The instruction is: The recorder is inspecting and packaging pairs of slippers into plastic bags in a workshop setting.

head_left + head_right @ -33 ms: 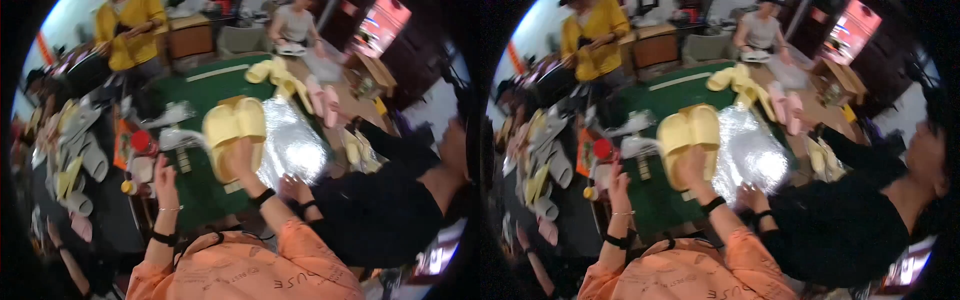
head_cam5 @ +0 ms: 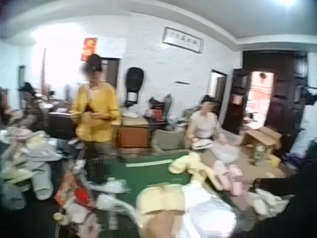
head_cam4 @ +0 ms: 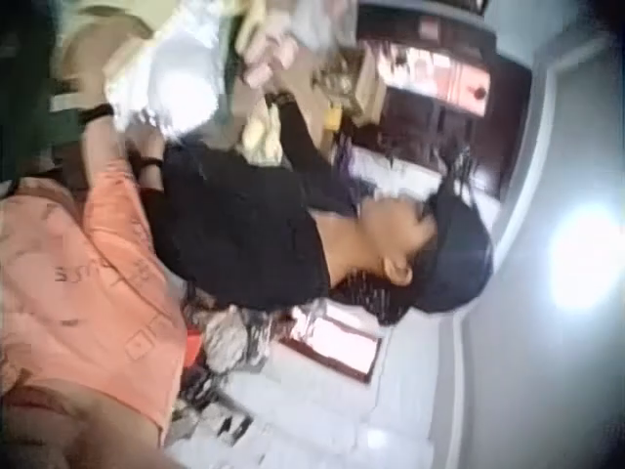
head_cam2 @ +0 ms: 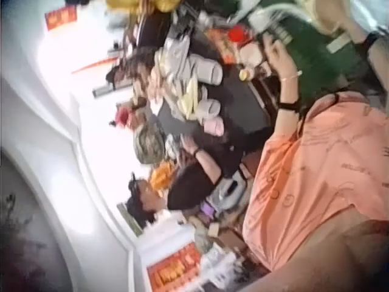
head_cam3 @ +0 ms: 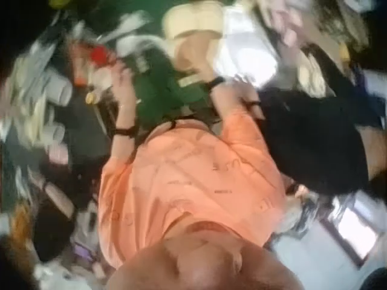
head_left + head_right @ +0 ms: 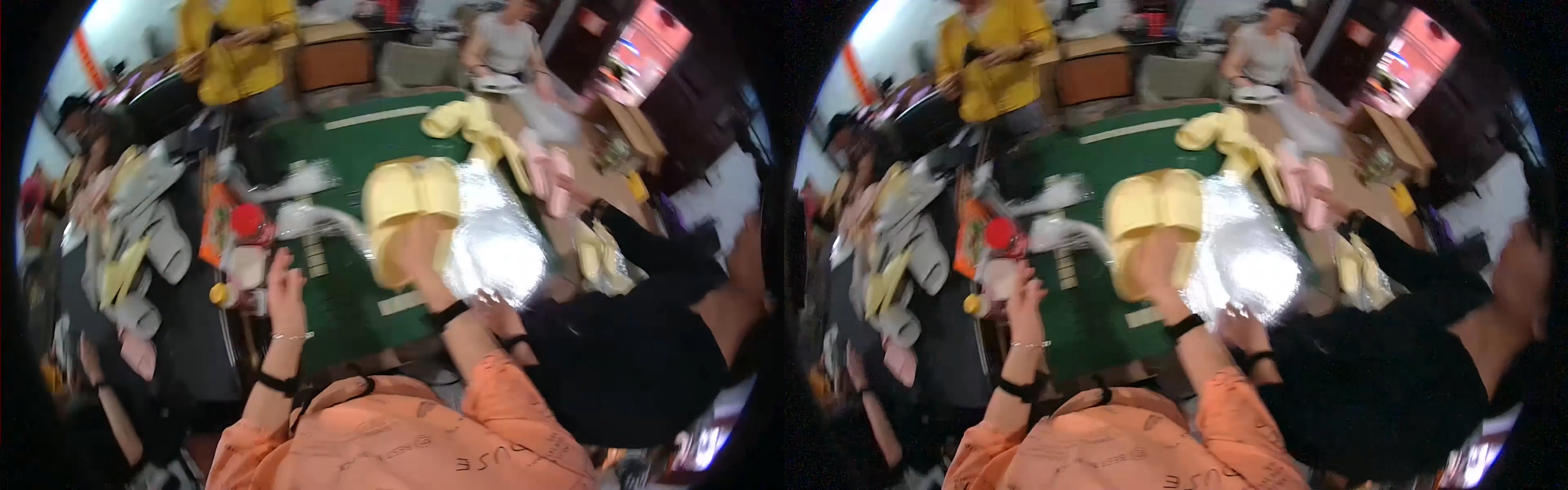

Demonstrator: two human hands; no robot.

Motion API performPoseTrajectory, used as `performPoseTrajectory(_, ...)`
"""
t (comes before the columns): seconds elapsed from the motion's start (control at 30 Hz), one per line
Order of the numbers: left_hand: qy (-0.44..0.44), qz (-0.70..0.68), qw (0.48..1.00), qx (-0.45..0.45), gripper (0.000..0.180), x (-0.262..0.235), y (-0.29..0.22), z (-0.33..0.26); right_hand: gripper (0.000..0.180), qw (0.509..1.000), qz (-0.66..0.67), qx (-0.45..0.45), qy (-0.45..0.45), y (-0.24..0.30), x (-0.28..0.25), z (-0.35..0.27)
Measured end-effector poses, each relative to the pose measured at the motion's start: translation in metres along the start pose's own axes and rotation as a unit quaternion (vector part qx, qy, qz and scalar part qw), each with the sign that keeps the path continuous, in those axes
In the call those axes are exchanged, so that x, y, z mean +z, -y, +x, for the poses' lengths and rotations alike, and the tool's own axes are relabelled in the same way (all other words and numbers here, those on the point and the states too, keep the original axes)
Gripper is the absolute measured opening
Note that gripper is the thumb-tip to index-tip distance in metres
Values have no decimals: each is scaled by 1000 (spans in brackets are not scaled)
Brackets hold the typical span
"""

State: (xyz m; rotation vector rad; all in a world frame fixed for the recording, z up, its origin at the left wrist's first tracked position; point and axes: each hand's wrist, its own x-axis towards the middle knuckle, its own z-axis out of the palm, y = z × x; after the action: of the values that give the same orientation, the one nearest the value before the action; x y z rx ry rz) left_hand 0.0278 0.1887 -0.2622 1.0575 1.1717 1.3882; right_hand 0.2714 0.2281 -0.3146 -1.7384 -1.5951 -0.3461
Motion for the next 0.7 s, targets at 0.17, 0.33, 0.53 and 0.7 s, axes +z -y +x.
performPoseTrajectory(0.17,-113,49,992,-16,33,-25,22,-9,32,994,-87,50,34,-151,32,25)
performPoseTrajectory(0.33,-317,55,944,68,25,-130,49,6,42,929,-93,199,299,-176,45,20)
performPoseTrajectory(0.53,-536,148,831,-13,34,-294,36,16,42,921,-109,277,251,-88,31,8)
performPoseTrajectory(0.7,-703,329,621,-110,63,-342,-1,52,40,980,68,162,95,-66,29,-39)
